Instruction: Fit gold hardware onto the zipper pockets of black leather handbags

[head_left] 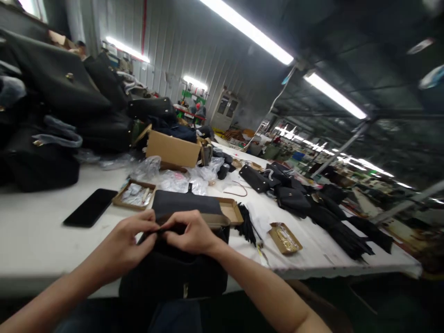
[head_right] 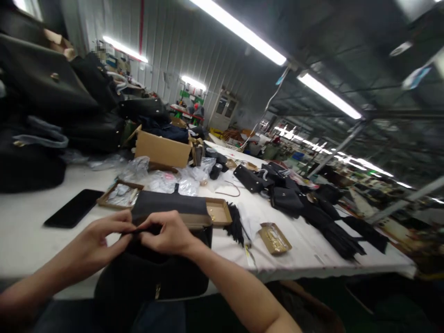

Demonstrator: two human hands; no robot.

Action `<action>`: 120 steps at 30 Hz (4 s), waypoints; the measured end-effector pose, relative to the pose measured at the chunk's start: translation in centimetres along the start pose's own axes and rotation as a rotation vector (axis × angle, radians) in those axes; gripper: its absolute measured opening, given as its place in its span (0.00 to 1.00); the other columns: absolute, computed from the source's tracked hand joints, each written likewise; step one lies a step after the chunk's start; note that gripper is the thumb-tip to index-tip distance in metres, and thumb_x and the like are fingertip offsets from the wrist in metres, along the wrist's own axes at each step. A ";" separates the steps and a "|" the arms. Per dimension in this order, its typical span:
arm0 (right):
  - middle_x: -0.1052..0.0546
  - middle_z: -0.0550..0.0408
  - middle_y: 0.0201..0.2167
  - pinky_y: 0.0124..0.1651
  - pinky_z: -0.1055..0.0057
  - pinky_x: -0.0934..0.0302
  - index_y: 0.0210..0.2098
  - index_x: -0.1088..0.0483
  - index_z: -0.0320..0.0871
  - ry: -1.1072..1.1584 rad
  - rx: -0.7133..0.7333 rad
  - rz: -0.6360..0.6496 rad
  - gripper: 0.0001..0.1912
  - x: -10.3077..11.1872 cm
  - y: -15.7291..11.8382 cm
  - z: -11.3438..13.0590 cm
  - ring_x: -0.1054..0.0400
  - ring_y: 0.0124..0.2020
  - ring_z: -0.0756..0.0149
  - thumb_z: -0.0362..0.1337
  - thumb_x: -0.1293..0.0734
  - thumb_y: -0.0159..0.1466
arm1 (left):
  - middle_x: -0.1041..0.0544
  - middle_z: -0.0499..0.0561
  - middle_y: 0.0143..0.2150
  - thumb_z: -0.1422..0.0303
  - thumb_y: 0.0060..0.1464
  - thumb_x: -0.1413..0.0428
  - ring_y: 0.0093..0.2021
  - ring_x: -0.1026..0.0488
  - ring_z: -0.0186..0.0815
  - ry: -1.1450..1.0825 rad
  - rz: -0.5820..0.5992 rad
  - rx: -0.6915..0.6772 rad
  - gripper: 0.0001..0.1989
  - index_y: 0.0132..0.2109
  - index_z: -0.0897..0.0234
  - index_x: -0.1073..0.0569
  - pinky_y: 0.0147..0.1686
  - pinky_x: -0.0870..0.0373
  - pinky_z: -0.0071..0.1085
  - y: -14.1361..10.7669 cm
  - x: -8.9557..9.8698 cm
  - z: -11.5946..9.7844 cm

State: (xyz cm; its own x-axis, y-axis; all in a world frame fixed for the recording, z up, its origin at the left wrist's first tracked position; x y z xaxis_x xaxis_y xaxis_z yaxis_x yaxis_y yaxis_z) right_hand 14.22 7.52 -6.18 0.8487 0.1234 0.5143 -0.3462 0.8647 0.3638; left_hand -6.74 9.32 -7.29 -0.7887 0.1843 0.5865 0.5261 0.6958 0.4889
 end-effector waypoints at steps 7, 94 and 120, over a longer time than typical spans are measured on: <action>0.13 0.56 0.43 0.50 0.69 0.31 0.47 0.14 0.46 0.027 -0.107 0.195 0.09 1.2 -0.2 0.6 0.20 0.44 0.62 0.42 0.24 0.71 | 0.30 0.48 0.36 0.76 0.63 0.43 0.36 0.30 0.32 -0.103 0.090 0.070 0.10 0.35 0.63 0.20 0.35 0.38 0.33 -0.1 0.3 -1.2; 0.11 0.52 0.40 0.46 0.64 0.27 0.42 0.14 0.45 -0.234 -0.069 -0.080 0.05 -0.7 -2.6 1.3 0.15 0.40 0.56 0.32 0.24 0.66 | 0.29 0.49 0.35 0.80 0.54 0.40 0.33 0.31 0.33 -0.069 0.214 0.094 0.10 0.38 0.66 0.16 0.32 0.39 0.32 0.9 -1.1 0.1; 0.11 0.51 0.44 0.49 0.62 0.27 0.48 0.15 0.45 -0.316 0.030 0.017 0.08 -0.3 -2.7 1.3 0.16 0.43 0.55 0.32 0.27 0.71 | 0.30 0.49 0.33 0.80 0.55 0.42 0.33 0.33 0.34 0.044 0.241 -0.032 0.07 0.36 0.68 0.20 0.34 0.42 0.34 1.3 -1.0 -0.4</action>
State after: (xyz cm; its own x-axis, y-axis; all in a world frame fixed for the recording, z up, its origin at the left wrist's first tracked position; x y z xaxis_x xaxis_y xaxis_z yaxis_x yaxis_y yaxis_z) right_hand 14.36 4.50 -6.36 0.6783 -0.0238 0.7344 -0.3745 0.8487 0.3734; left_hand -5.15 9.76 -6.98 -0.6246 0.3112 0.7162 0.7078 0.6131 0.3508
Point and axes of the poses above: each hand's wrist, its own y-axis towards the middle knuckle, its own x-axis out of the back of the hand, z = x × y, the point moved 3 cm from there along y, towards the middle knuckle
